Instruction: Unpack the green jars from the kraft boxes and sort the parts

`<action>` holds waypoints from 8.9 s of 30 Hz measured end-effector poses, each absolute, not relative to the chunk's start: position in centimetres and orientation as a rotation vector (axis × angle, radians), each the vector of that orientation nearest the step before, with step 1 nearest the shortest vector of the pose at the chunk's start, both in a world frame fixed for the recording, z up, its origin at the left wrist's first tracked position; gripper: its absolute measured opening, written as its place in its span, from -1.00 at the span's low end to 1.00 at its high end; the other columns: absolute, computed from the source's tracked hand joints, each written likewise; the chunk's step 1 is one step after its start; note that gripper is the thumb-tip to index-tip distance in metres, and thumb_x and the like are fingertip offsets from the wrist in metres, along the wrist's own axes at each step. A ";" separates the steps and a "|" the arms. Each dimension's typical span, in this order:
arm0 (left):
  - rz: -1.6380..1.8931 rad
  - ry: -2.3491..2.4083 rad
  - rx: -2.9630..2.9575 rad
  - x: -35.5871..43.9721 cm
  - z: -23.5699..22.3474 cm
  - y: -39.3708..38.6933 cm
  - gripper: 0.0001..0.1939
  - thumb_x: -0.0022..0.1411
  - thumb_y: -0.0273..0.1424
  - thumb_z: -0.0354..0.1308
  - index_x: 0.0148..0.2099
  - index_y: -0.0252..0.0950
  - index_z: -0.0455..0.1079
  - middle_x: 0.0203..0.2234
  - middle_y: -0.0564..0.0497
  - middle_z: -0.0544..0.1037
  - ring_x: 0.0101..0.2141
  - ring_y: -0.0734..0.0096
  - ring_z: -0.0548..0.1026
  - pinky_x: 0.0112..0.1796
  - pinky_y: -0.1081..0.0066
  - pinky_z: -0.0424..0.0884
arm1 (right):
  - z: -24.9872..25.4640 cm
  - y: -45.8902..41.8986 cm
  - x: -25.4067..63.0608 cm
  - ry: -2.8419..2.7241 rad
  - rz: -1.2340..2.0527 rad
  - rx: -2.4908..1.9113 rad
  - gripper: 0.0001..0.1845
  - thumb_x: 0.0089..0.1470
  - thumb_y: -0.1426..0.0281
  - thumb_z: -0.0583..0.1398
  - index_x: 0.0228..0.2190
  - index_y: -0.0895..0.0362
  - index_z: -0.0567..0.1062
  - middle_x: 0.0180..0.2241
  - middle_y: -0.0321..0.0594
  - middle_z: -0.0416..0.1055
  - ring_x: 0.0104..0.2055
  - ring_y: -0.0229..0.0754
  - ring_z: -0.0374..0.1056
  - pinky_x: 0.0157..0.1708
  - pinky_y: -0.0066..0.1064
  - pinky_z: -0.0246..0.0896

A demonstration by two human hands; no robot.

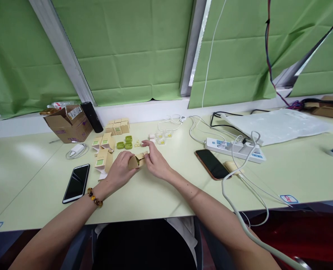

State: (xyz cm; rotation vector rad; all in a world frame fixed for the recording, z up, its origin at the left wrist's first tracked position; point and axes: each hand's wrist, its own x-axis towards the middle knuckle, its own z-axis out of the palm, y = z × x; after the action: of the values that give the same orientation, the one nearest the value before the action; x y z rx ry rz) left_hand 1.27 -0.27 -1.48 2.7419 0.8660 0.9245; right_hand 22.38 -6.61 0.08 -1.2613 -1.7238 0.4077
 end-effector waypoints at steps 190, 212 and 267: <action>1.026 0.645 1.633 2.0 0.0 -1.4 -0.52 0.24 -0.05 0.42 0.00 -0.32 0.53 -0.09 -0.19 0.69 -0.08 0.09 0.64 -0.05 0.17 0.56 | 0.7 -7.2 20.4 -1.137 0.905 -1.088 -0.56 -0.15 0.13 0.52 -0.25 0.08 0.65 -0.19 -0.12 0.70 -0.19 0.06 0.60 -0.18 -0.14 0.55; 1.151 0.946 1.596 -8.7 9.2 1.8 -0.33 -0.08 -0.03 0.59 -0.06 -0.33 0.49 -0.33 -0.10 0.71 -0.30 0.15 0.68 -0.26 0.26 0.59 | 2.1 -8.2 21.8 -1.315 0.788 -1.076 -0.52 0.16 -0.06 0.36 -0.11 0.03 0.54 -0.31 -0.15 0.59 -0.30 -0.07 0.50 -0.35 -0.27 0.33; -0.031 2.282 2.366 -16.9 3.2 -3.6 -0.26 0.41 -0.08 -0.05 0.48 -0.34 -0.04 0.21 -0.48 0.29 0.14 -0.38 0.43 0.01 -0.20 0.41 | 1.6 -7.0 22.5 -1.468 0.596 -1.243 -0.73 0.25 0.20 0.24 -0.07 0.05 0.49 -0.29 -0.19 0.61 -0.28 -0.10 0.51 -0.29 -0.27 0.36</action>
State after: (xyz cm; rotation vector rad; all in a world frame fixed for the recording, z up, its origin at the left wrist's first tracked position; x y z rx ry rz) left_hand -16.86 -3.59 3.23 2.3660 2.2820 -0.0312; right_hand 22.47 -6.99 1.56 -1.2433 -1.4684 0.5955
